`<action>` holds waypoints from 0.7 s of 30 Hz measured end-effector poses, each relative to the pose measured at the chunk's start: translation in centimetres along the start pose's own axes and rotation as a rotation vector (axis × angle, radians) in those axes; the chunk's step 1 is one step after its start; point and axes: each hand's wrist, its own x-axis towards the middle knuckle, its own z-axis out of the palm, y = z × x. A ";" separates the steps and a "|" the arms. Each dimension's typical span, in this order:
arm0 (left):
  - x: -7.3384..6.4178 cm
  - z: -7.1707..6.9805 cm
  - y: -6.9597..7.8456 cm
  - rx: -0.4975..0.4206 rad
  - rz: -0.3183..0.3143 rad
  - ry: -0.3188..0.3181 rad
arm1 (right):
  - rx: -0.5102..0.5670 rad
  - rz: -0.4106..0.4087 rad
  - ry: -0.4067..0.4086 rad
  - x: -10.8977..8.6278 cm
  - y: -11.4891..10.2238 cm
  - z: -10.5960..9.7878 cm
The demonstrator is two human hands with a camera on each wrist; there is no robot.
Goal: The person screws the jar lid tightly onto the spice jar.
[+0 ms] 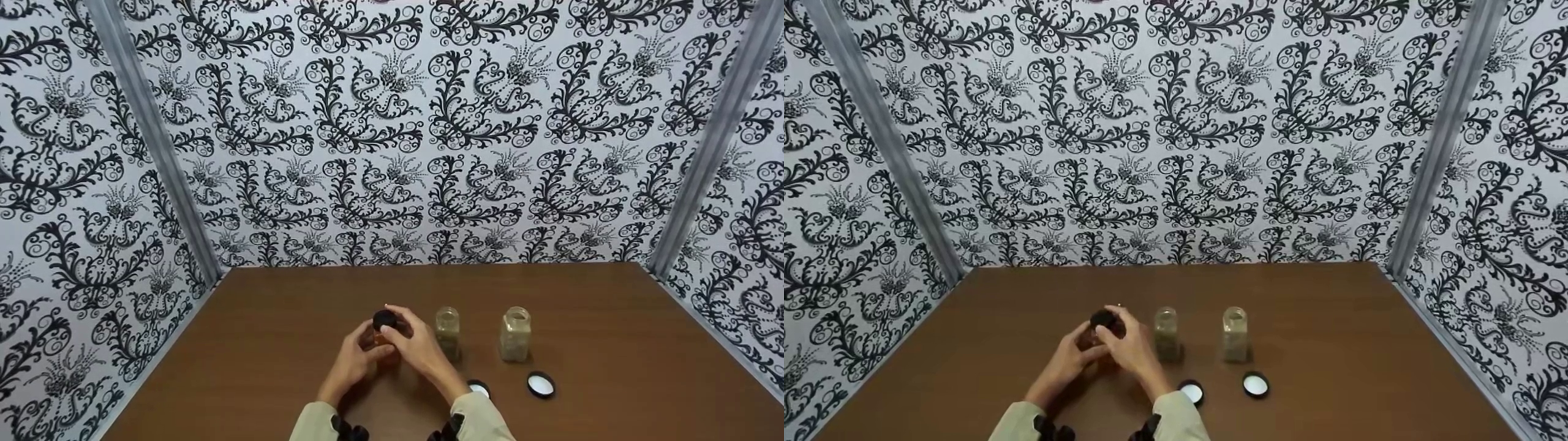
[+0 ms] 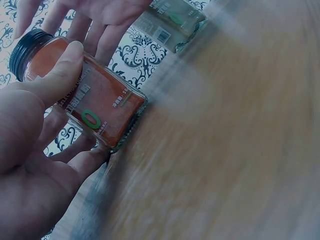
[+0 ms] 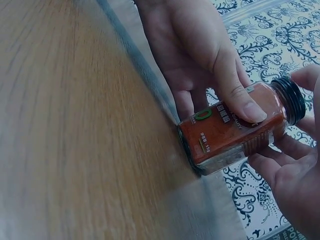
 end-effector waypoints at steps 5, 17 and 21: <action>-0.1 0.0 0.1 -0.029 -0.031 -0.010 | -0.015 0.001 -0.007 0.1 0.1 -0.1; -0.1 0.0 0.0 -0.016 -0.029 0.002 | -0.019 0.009 -0.013 0.1 0.3 0.0; -0.1 0.1 0.1 -0.012 -0.023 0.001 | -0.040 0.020 -0.005 0.1 0.3 0.0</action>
